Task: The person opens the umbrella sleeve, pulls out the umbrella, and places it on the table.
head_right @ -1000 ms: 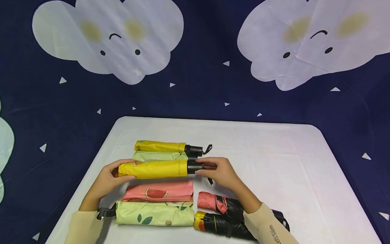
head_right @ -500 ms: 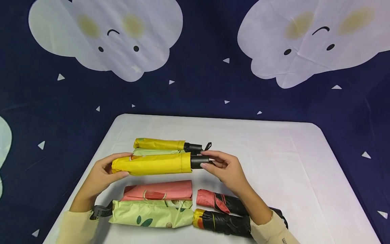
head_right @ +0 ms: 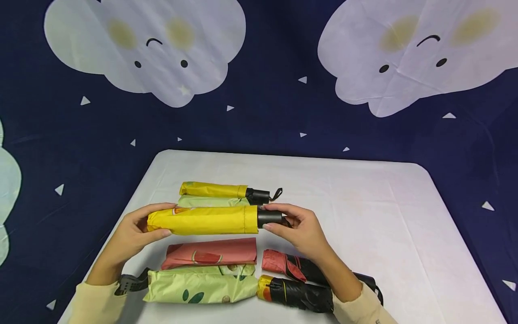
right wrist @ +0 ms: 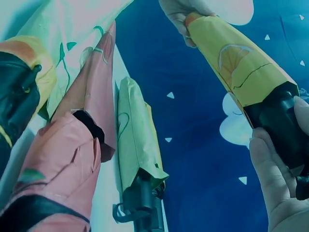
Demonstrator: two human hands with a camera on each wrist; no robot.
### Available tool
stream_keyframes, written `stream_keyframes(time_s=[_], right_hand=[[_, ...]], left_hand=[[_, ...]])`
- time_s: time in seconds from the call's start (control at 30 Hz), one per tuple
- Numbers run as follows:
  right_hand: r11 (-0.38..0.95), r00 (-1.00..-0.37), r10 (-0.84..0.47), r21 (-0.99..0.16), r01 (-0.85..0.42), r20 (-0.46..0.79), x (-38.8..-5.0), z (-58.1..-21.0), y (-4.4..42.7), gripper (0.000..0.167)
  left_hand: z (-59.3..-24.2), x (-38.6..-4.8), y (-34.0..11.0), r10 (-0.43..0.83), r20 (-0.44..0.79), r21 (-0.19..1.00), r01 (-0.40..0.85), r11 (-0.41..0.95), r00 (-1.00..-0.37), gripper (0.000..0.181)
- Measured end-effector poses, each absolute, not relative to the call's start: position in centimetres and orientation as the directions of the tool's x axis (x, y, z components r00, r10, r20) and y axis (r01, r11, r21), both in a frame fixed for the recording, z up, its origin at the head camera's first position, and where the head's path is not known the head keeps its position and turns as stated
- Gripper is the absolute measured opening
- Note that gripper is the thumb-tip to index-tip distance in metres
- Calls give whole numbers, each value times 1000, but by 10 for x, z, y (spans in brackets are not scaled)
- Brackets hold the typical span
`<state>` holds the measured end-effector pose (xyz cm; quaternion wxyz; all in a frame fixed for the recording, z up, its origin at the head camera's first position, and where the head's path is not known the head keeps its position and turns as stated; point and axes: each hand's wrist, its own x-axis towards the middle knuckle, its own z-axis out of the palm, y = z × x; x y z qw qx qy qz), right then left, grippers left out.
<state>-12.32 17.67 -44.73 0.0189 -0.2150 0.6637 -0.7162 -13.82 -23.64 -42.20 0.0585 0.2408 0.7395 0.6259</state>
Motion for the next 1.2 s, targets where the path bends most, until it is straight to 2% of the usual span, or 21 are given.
stream_keyframes(time_s=[0.4,0.77,1.2], right_hand=[[-92,-910,-301,-959,-269,284,-122,-445,172,41],[-69,-925,-262,-962,-265,274,-119,-439,180,38],[-97,-947,-178,-963,-252,266,-115,-435,206,41]], left_hand=[[-418,-136,-240,427,203,946,289,148,-881,57],[-417,-139,-233,422,222,946,299,124,-879,58],[-412,-151,-225,454,204,949,289,126,-867,56]])
